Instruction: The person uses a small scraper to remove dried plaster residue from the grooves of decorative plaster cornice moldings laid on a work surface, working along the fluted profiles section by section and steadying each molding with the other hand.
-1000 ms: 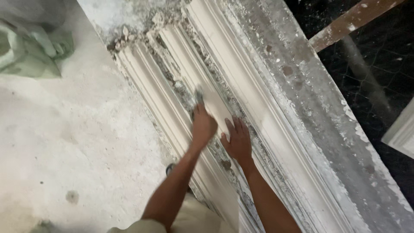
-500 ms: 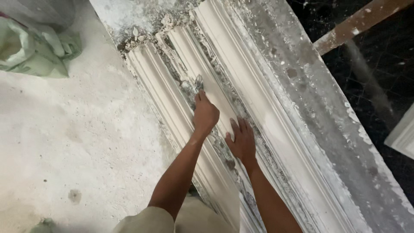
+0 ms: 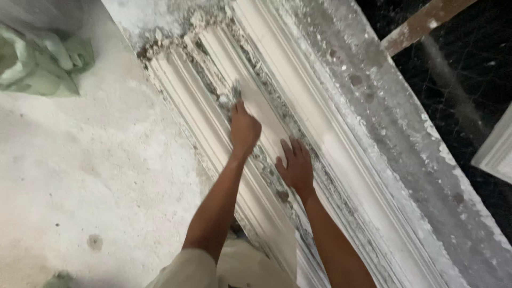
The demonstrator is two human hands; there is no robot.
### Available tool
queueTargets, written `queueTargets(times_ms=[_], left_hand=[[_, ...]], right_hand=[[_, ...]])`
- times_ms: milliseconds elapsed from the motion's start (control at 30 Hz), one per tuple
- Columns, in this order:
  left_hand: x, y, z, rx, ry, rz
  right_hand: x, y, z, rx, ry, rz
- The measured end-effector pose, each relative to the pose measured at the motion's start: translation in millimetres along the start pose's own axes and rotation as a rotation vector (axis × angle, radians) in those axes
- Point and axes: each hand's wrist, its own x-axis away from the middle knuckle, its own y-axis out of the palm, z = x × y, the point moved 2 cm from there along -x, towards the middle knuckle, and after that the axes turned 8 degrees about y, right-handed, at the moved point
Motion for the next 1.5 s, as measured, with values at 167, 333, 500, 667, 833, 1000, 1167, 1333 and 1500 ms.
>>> queueTargets(times_ms=[167, 333, 500, 667, 833, 1000, 1167, 1333, 1500], left_hand=[[-52, -23, -6, 0.02, -0.085, 0.049], [-38, -41, -12, 0.048, 0.297, 0.143], [114, -30, -33, 0.294, 0.13, -0.259], [108, -59, -69, 0.131, 0.329, -0.359], [-40, -101, -93, -0.139, 0.875, -0.617], [-155, -104, -96, -0.376, 1.175, -1.071], [-218, -76, -90, -0.504, 1.444, -1.295], [-240, -60, -77, -0.528, 1.641, -1.398], [-156, -17, -90, -0.463, 1.258, -1.611]], right_hand=[[0, 0, 2, -0.022, -0.04, 0.035], [-3, -1, 1, 0.004, -0.005, -0.009], [2, -1, 3, 0.016, -0.022, 0.027], [6, 5, 10, 0.029, 0.02, 0.01], [6, 11, 11, 0.161, 0.042, -0.005], [15, 21, 9, 0.199, 0.196, -0.002], [81, 36, -20, 0.466, 0.673, 0.073], [217, 21, -79, 0.446, 1.029, 0.324], [270, 28, -94, 0.53, 1.278, 0.525]])
